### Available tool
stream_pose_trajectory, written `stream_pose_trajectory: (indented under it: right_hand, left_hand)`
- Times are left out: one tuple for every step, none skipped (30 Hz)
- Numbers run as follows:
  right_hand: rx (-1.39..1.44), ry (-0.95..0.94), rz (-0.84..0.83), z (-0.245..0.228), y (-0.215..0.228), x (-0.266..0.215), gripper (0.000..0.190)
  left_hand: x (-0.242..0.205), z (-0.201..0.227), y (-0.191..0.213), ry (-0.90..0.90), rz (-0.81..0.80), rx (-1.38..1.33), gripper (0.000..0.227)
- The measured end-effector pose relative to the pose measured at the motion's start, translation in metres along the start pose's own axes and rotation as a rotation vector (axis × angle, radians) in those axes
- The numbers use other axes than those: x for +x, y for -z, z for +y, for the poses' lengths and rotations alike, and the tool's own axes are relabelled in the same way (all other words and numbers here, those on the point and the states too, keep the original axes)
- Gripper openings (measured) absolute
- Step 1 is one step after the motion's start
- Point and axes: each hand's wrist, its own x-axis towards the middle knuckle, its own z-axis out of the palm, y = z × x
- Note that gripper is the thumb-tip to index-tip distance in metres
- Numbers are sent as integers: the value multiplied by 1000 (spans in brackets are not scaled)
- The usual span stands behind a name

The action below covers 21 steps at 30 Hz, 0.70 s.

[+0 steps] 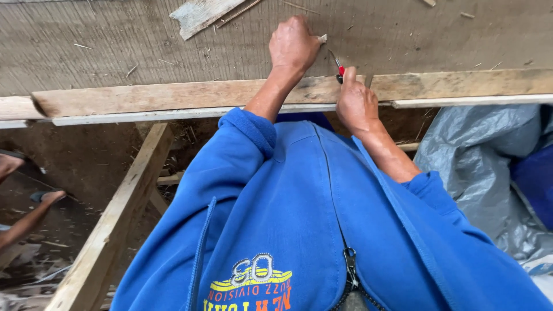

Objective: Using a utility knife to score and snap thin wood strips from a pile of scraps in a workshop.

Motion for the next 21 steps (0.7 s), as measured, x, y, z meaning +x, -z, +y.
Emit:
stream_pose_trajectory:
  right_hand:
    - [-2,1,7,-1,8,4,26]
    - [-12,30,-15,-1,15,8,24]
    - [-23,47,-44,2,22,5,22]
    - [-24,34,-46,9,31,0,22]
    - [-27,42,-16,9,37,4,21]
    - [-29,50,15,9,44,8,23]
    - [-19,45,22,7,58,15,23]
    - [34,33,53,6,71,22,18]
    - [80,16,77,8,85,24,15]
    - [82,6,77,24,76,35,15]
    - [70,108,190,38,69,51,12]
    - [58,211,302,51,63,66,12]
    - [59,214,306,47,64,73,12]
    - [50,224,372,43,65,79,22]
    - [41,236,439,39,67,87,38]
    - [44,240,443,37,66,92,38]
    - [51,242,479,36,63,94,30]
    - [58,244,515,35,61,97,23]
    - [59,245,517,29,64,90,23]
    - [246,121,380,22,67,83,17]
    - [428,2,238,16,71,77,14]
  left_hand:
    - [2,-3,0,-5,4,-2,20]
    - [5,-5,-1,-2,2,17,26]
    - [2,-6,-6,1,-15,35,32]
    - [-7,-7,-15,-5,-26,33,32]
    - [-9,-13,-15,-89,14,48,25]
    - [-10,-18,-15,-174,53,63,23]
    - [-14,-23,-18,-184,51,73,23]
    - [-17,-27,-22,-324,133,103,22]
    - [-27,-31,-31,-460,206,124,24]
    - [-28,-32,-34,-467,197,124,24]
    - [-25,-34,-34,-529,301,209,24]
    - [-23,-35,-34,-590,406,294,23]
    - [-23,-33,-34,-592,410,296,23]
    - [-23,-31,-33,-599,394,321,12]
    - [-22,-30,-32,-607,380,347,9]
    - [-20,-27,-30,-608,385,351,9]
    - [-21,-26,-30,-580,348,321,8]
    - [-21,-24,-30,-552,311,291,8]
    - [-23,-23,-26,-554,313,293,8]
    - [-25,-22,-22,-544,270,259,8]
    - [-25,-20,-18,-536,231,223,13]
